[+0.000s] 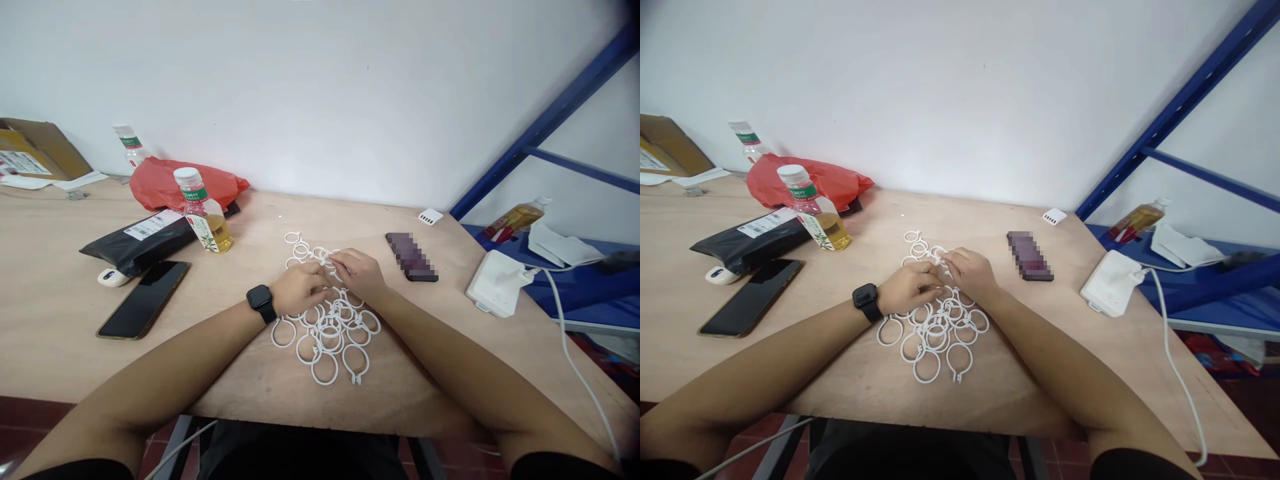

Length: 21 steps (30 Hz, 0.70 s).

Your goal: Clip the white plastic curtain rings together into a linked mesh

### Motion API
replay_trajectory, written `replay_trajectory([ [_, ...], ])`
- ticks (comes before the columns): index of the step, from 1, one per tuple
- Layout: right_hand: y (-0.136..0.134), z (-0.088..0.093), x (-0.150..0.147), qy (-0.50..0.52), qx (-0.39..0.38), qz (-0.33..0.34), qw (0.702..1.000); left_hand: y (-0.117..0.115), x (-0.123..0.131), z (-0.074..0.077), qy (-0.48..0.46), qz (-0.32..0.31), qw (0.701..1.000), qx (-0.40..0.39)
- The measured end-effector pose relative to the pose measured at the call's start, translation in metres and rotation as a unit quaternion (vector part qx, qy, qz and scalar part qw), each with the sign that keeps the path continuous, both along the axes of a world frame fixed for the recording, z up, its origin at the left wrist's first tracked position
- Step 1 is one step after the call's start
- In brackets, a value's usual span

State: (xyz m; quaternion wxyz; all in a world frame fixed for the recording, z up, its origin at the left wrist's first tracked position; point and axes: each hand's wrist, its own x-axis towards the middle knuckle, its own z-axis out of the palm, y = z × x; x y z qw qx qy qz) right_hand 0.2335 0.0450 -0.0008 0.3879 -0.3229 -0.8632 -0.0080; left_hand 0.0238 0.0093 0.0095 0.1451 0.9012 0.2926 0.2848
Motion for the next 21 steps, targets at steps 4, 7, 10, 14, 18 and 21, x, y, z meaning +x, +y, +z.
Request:
replay_trajectory([
  [4, 0.0025, -0.0027, -0.0020, 0.003, -0.023, 0.019, 1.000, 0.0006, 0.0001, 0.0001, 0.013, -0.003, 0.999, -0.047],
  [7, 0.0021, -0.0031, 0.0003, 0.033, -0.025, 0.039, 0.998, 0.0003, -0.0026, -0.0003, -0.005, -0.017, 0.997, -0.076],
  [10, 0.0007, -0.0024, 0.0019, 0.046, -0.026, 0.053, 0.997, 0.0003, -0.0055, -0.0010, -0.017, -0.034, 0.994, -0.106],
  [14, -0.0012, -0.0008, 0.0009, 0.050, -0.024, 0.069, 0.996, 0.0015, -0.0059, -0.0016, -0.017, -0.044, 0.991, -0.121],
  [18, -0.0031, 0.0008, -0.0004, 0.052, -0.023, 0.082, 0.995, 0.0020, -0.0045, -0.0035, -0.027, -0.022, 0.991, -0.127],
  [21, -0.0048, 0.0031, -0.0010, 0.048, -0.018, 0.092, 0.994, 0.0014, -0.0047, -0.0053, -0.052, 0.006, 0.992, -0.113],
])
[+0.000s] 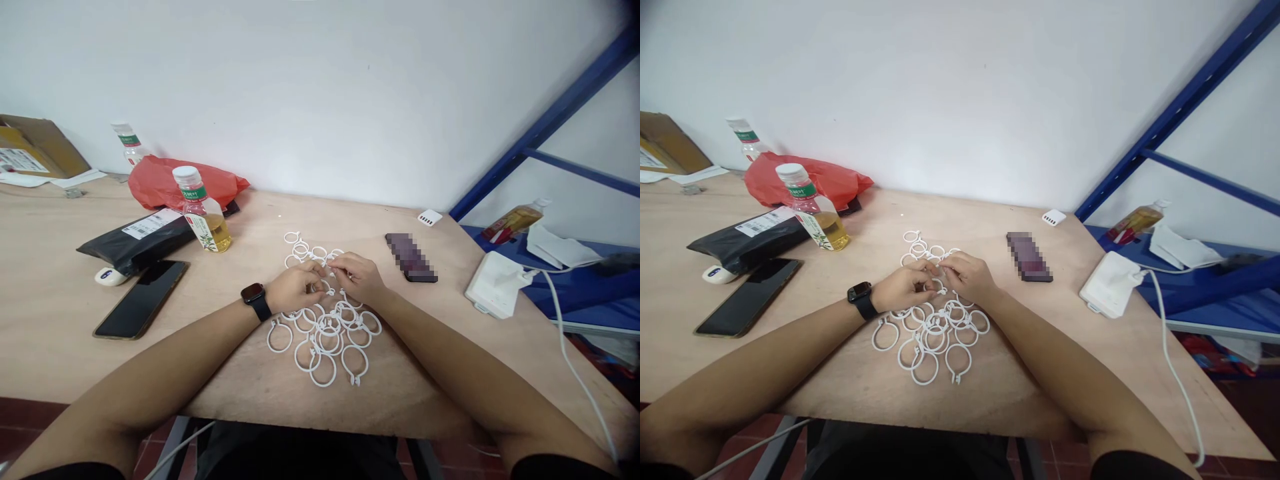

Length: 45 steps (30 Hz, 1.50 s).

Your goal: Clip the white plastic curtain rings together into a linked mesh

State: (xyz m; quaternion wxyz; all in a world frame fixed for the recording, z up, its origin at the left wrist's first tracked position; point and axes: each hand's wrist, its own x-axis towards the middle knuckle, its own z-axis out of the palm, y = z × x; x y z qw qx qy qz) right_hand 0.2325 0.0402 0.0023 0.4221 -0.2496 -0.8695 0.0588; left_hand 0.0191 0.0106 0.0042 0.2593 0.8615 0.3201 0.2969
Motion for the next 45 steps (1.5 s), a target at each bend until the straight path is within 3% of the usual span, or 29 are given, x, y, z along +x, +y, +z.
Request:
replay_trajectory([
  [5, -0.003, 0.004, 0.000, 0.017, -0.017, 0.007, 1.000, -0.001, -0.002, 0.001, -0.061, 0.037, 0.996, 0.054],
  [11, -0.003, 0.005, 0.001, 0.020, -0.014, -0.003, 1.000, 0.001, -0.004, 0.002, -0.152, 0.116, 0.970, 0.151],
  [24, -0.005, 0.003, -0.005, 0.008, 0.054, 0.030, 0.998, 0.001, -0.003, 0.003, -0.078, 0.096, 0.978, 0.170],
  [37, -0.010, 0.005, -0.007, -0.003, 0.036, 0.016, 0.999, -0.001, -0.002, 0.006, -0.076, 0.104, 0.966, 0.226],
  [41, -0.003, 0.009, -0.003, -0.014, -0.023, -0.005, 1.000, 0.001, -0.002, 0.005, -0.074, 0.146, 0.960, 0.229],
  [45, 0.009, 0.020, 0.009, -0.100, -0.177, -0.057, 0.977, 0.006, -0.006, 0.002, -0.112, 0.210, 0.949, 0.209],
])
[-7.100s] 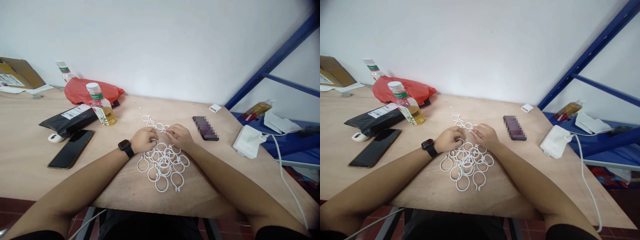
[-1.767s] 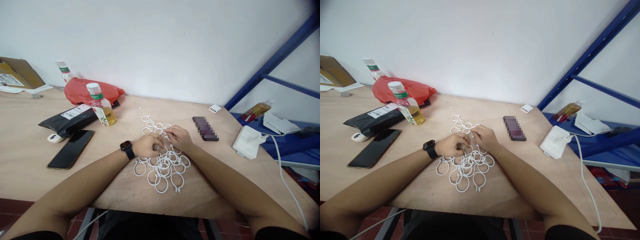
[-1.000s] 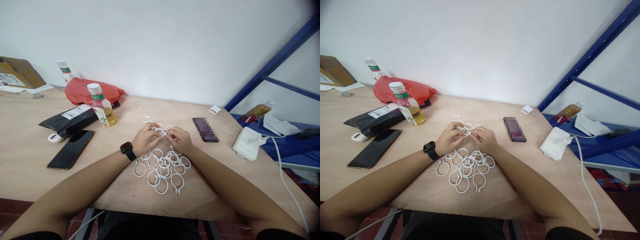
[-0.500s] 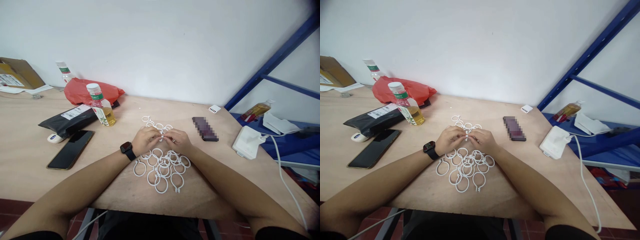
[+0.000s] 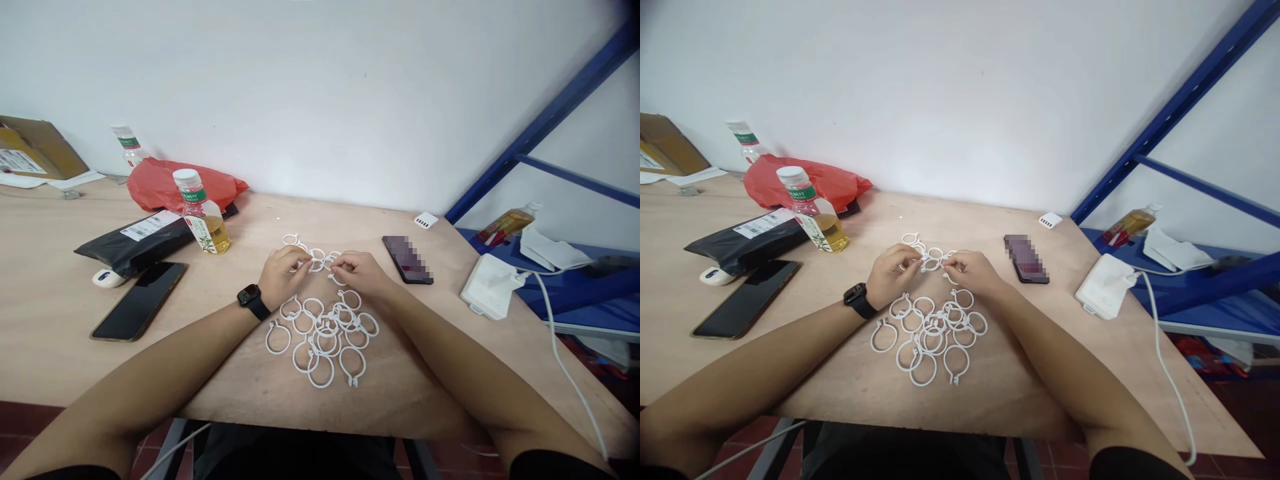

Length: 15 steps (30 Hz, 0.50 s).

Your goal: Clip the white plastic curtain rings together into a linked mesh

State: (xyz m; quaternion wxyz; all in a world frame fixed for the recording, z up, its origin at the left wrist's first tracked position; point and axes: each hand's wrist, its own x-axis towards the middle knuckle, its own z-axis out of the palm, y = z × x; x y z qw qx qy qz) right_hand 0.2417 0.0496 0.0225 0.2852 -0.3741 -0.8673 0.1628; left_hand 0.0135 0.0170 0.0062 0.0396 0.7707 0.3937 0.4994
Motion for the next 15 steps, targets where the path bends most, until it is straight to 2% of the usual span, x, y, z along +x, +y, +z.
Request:
replay_trajectory([
  [3, 0.004, 0.013, 0.007, -0.087, -0.128, 0.036, 0.987, 0.005, -0.002, -0.003, -0.042, 0.016, 0.999, -0.025],
  [5, 0.002, 0.022, 0.009, -0.134, -0.170, 0.064, 0.974, 0.007, -0.002, -0.005, -0.051, 0.005, 0.998, -0.041],
  [10, -0.004, 0.036, 0.008, -0.213, -0.152, 0.046, 0.964, 0.005, -0.001, -0.005, -0.040, -0.028, 0.998, -0.045],
  [15, -0.004, 0.035, 0.009, -0.268, -0.139, 0.040, 0.953, 0.003, 0.000, -0.003, -0.048, -0.051, 0.997, -0.045],
])
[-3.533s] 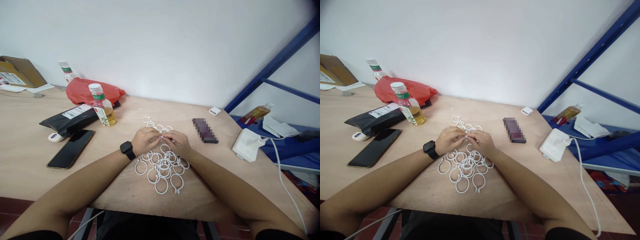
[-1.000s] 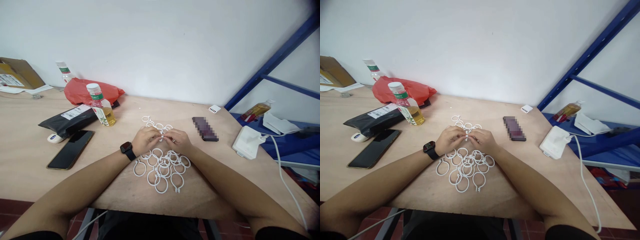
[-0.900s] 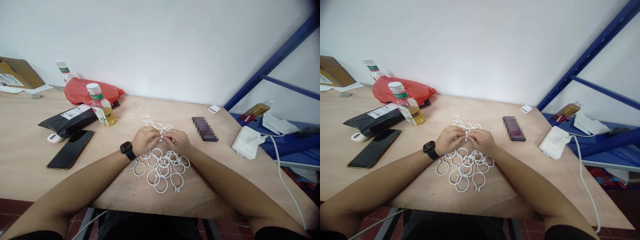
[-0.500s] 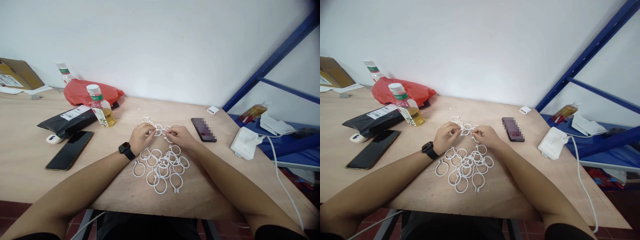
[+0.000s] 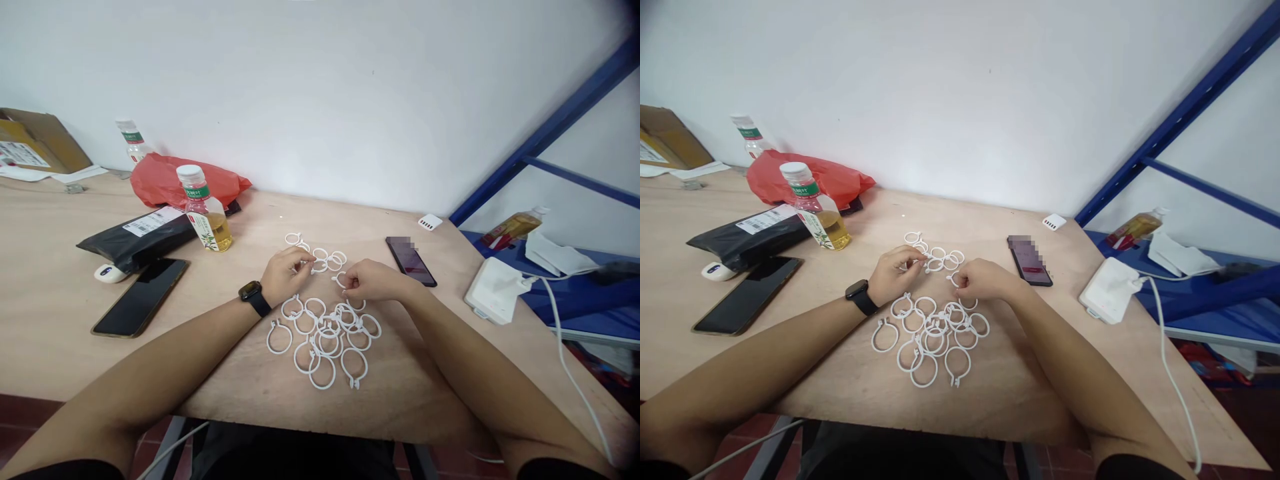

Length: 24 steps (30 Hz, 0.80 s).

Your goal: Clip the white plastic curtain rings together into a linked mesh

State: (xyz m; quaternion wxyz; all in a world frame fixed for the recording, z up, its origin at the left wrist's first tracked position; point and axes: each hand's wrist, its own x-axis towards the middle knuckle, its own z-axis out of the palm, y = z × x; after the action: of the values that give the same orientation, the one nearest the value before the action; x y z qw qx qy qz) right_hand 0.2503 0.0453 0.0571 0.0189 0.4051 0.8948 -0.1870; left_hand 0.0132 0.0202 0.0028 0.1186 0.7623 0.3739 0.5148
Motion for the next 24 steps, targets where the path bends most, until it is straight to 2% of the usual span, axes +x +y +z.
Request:
replay_trajectory([
  [2, 0.001, -0.003, 0.000, 0.024, 0.005, -0.001, 1.000, -0.001, 0.001, 0.001, 0.002, -0.017, 1.000, 0.005],
  [5, 0.000, -0.008, -0.004, 0.142, 0.031, -0.006, 0.989, -0.005, 0.001, 0.004, 0.027, -0.061, 0.998, 0.020],
  [8, -0.006, -0.018, -0.012, 0.283, 0.095, -0.016, 0.954, -0.008, 0.002, 0.006, 0.058, -0.092, 0.993, 0.043],
  [11, -0.013, -0.029, -0.021, 0.360, 0.156, -0.013, 0.920, -0.008, 0.001, 0.006, 0.066, -0.088, 0.993, 0.051],
  [15, -0.020, -0.038, -0.028, 0.388, 0.184, 0.000, 0.903, -0.006, 0.001, 0.004, 0.066, -0.065, 0.995, 0.038],
  [24, -0.022, -0.043, -0.032, 0.389, 0.242, 0.010, 0.889, -0.008, 0.001, 0.007, 0.087, -0.063, 0.993, 0.041],
])
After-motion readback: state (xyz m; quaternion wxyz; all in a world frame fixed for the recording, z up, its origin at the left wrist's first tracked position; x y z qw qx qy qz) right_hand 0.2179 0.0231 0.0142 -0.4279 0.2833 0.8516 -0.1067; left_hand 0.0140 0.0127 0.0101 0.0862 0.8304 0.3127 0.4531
